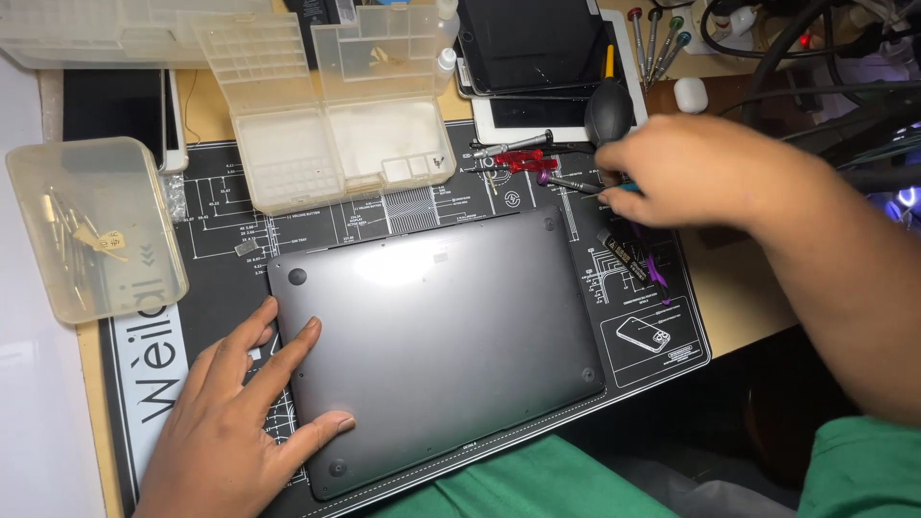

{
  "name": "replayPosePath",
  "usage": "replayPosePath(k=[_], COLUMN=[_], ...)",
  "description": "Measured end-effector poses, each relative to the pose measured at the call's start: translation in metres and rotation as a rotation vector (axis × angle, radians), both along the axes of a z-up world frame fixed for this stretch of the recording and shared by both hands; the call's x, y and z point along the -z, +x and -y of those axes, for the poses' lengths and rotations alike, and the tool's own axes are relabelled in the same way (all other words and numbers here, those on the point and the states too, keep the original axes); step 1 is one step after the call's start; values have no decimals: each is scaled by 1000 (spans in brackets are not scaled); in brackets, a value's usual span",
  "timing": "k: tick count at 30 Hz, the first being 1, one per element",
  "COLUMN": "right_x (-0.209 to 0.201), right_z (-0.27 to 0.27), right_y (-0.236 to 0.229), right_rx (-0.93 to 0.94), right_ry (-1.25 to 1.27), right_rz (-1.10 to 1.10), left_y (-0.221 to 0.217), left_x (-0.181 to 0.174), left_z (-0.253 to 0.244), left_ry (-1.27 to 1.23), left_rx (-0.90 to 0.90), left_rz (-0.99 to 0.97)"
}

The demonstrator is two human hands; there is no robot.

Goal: The person uses a blue screwdriver to remove screws from the back of a silver laptop. They place the removed screws into a small plastic container. The person then switches to a red plastic prying tool to work on the edges of the laptop casing.

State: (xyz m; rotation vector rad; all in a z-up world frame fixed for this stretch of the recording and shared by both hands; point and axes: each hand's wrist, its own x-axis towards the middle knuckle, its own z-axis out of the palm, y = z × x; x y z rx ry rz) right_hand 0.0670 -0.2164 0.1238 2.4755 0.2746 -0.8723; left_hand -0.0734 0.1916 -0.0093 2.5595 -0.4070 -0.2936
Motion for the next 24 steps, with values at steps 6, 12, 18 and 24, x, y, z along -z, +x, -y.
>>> replayPosePath(k=[6,12,18,24], right_x=[38,50,38,32], right_z=[33,50,41,36], right_y=[-55,-79,-49,-44], right_rx=[176,133,44,51], right_ry=[385,915,679,577], right_rz=[224,471,359,337], left_y=[0,1,-11,-35], left_x=[3,-4,-4,0], left_z=[-1,1,11,78], left_ry=[6,-29,119,193], left_rx=[4,-8,-33,168], left_rz=[58,-2,-15,467])
